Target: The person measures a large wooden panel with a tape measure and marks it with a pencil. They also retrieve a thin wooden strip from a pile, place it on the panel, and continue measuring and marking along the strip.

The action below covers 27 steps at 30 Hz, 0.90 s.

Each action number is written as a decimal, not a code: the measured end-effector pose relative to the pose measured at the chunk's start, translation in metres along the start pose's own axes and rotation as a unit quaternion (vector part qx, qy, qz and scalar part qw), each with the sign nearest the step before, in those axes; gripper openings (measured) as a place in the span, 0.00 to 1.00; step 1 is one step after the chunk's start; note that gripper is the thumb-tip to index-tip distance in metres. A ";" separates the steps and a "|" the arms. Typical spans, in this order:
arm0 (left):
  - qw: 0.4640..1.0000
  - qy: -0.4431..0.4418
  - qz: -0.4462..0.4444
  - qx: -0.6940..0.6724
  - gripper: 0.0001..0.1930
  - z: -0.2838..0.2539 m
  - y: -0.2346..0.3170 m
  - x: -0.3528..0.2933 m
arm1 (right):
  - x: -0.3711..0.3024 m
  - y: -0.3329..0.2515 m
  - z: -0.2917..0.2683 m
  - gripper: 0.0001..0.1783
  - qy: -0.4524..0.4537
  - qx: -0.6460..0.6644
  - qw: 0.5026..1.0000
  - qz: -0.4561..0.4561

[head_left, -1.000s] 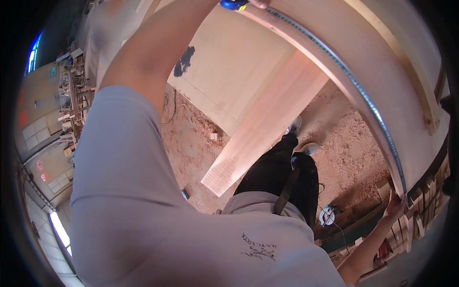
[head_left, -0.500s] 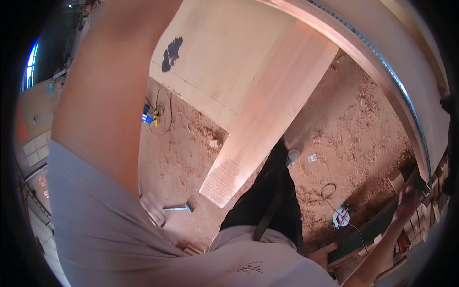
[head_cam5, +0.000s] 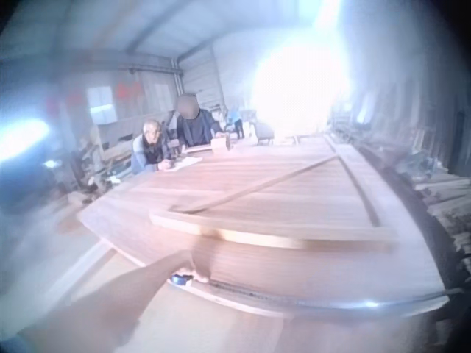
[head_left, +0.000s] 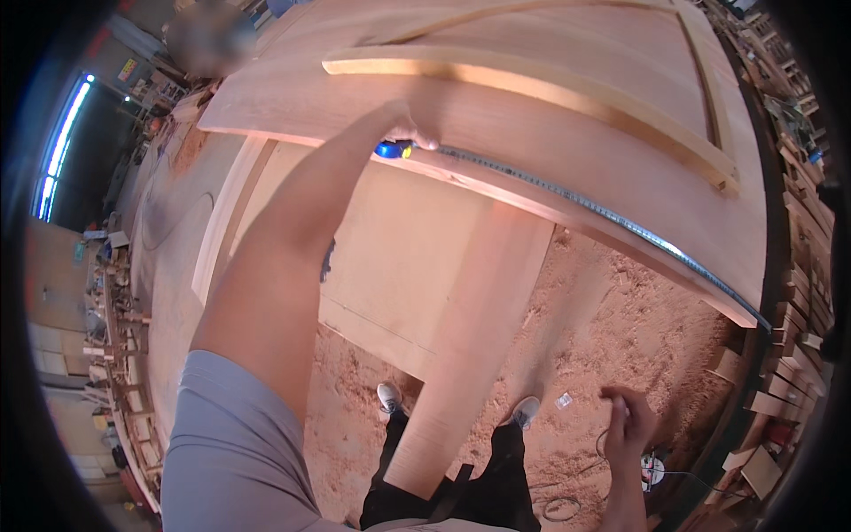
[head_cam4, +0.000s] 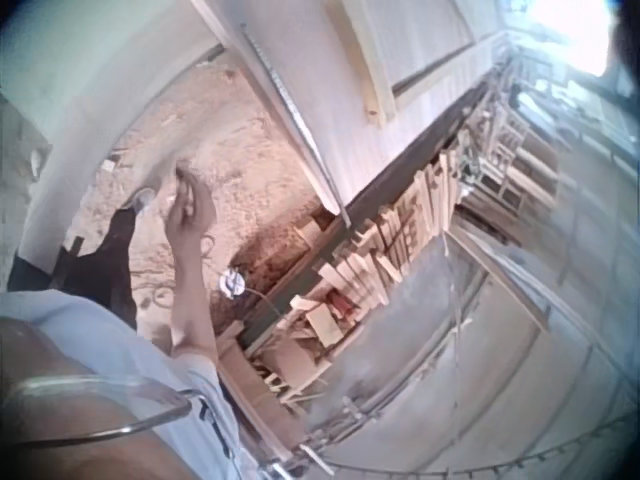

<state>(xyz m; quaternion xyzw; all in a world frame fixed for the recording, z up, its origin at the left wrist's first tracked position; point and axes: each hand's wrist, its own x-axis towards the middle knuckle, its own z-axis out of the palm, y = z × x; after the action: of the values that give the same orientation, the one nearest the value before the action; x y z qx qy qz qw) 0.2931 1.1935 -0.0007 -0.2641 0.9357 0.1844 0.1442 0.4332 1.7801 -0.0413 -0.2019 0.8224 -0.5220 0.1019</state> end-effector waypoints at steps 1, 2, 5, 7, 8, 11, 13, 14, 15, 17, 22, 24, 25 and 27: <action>1.000 0.005 0.008 -0.003 0.26 0.002 -0.013 0.007 | 0.027 -0.032 0.023 0.10 0.006 -0.018 0.995 -0.094; 1.000 -0.002 0.019 0.002 0.27 0.004 -0.011 0.009 | 0.051 -0.050 0.046 0.12 0.015 -0.043 0.989 -0.138; 0.995 -0.020 0.090 -0.043 0.27 0.010 -0.047 0.029 | 0.121 -0.097 0.126 0.22 0.048 -0.103 0.954 -0.279; 0.995 -0.022 0.094 -0.018 0.30 0.009 -0.026 0.019 | 0.156 -0.111 0.171 0.24 0.026 -0.174 0.956 -0.233; 0.998 -0.007 0.066 0.023 0.31 0.011 -0.019 0.022 | 0.175 -0.110 0.193 0.25 0.035 -0.221 0.946 -0.233; 0.986 0.020 0.156 0.047 0.36 0.007 -0.016 0.021 | 0.214 -0.098 0.251 0.29 0.048 -0.339 0.915 -0.211; 0.991 0.014 0.090 0.102 0.38 0.017 -0.033 0.039 | 0.227 -0.104 0.283 0.31 0.037 -0.382 0.901 -0.199; 0.993 0.001 0.080 0.085 0.36 0.016 -0.021 0.032 | 0.232 -0.102 0.285 0.32 0.039 -0.403 0.895 -0.186; 0.993 -0.008 0.078 0.091 0.36 0.015 -0.011 0.023 | 0.235 -0.102 0.286 0.33 0.039 -0.421 0.889 -0.177; 0.993 -0.020 0.060 0.104 0.37 0.006 -0.005 0.014 | 0.243 -0.107 0.288 0.34 0.011 -0.419 0.897 -0.139; 0.992 -0.055 0.037 0.109 0.38 -0.002 -0.022 0.017 | 0.245 -0.105 0.315 0.35 -0.005 -0.433 0.893 -0.121; 0.991 -0.065 0.054 0.107 0.39 -0.003 -0.015 0.017 | 0.248 -0.098 0.313 0.36 -0.001 -0.446 0.889 -0.104; 0.992 -0.062 0.048 0.097 0.39 -0.003 -0.009 0.013 | 0.251 -0.098 0.308 0.36 -0.010 -0.453 0.887 -0.092; 0.995 -0.056 0.012 0.086 0.40 -0.005 -0.015 -0.002 | 0.248 -0.101 0.312 0.36 -0.005 -0.452 0.887 -0.089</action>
<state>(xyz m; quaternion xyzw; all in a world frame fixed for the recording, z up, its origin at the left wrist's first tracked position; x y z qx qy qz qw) 0.3022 1.1807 0.0010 -0.2285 0.9418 0.1197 0.2157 0.3508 1.3787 -0.0753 -0.3010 0.9475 -0.0994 -0.0430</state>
